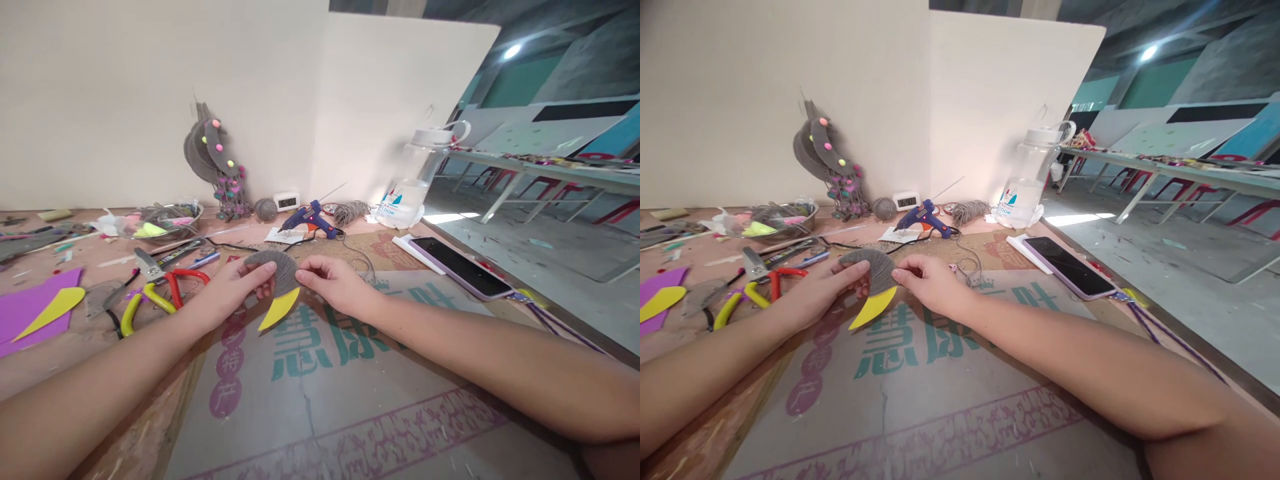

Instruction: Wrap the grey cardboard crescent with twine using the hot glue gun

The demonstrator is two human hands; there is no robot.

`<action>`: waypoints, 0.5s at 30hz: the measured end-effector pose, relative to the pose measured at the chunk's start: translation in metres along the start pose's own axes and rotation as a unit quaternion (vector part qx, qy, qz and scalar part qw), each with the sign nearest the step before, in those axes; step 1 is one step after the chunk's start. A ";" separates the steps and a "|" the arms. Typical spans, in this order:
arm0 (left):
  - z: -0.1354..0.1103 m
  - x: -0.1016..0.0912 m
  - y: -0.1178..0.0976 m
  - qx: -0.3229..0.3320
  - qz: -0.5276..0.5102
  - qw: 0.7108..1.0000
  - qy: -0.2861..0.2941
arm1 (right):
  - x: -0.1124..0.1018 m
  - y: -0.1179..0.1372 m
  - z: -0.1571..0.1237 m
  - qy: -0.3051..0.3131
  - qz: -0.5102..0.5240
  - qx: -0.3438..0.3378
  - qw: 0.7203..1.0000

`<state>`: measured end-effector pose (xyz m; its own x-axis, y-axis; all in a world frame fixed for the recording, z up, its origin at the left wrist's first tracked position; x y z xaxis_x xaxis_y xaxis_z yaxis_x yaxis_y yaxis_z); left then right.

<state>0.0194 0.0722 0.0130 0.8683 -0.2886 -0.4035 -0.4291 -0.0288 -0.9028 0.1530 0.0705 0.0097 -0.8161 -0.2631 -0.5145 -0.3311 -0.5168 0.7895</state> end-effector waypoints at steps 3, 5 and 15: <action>0.000 -0.003 0.001 -0.016 -0.015 0.999 -0.023 | -0.005 0.006 0.001 -0.005 0.004 -0.006 1.000; 0.000 -0.004 0.005 -0.031 -0.021 0.999 -0.032 | -0.022 0.014 0.004 -0.035 0.008 -0.017 0.999; 0.007 -0.005 0.016 -0.012 -0.009 0.999 -0.028 | -0.066 -0.004 0.015 0.032 -0.204 -0.008 0.978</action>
<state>0.0096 0.0802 -0.0008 0.8879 -0.2343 -0.3958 -0.4191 -0.0573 -0.9061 0.2015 0.1023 0.0457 -0.5861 -0.0817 -0.8061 -0.6152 -0.6025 0.5083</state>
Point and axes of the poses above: each hand's wrist, its own z-axis towards the middle knuckle, its own x-axis out of the palm, y = z × x, the point moved 8 cm from there along z, towards the middle knuckle, and after that the axes turned 11 degrees about -x, right-handed, at the moved point
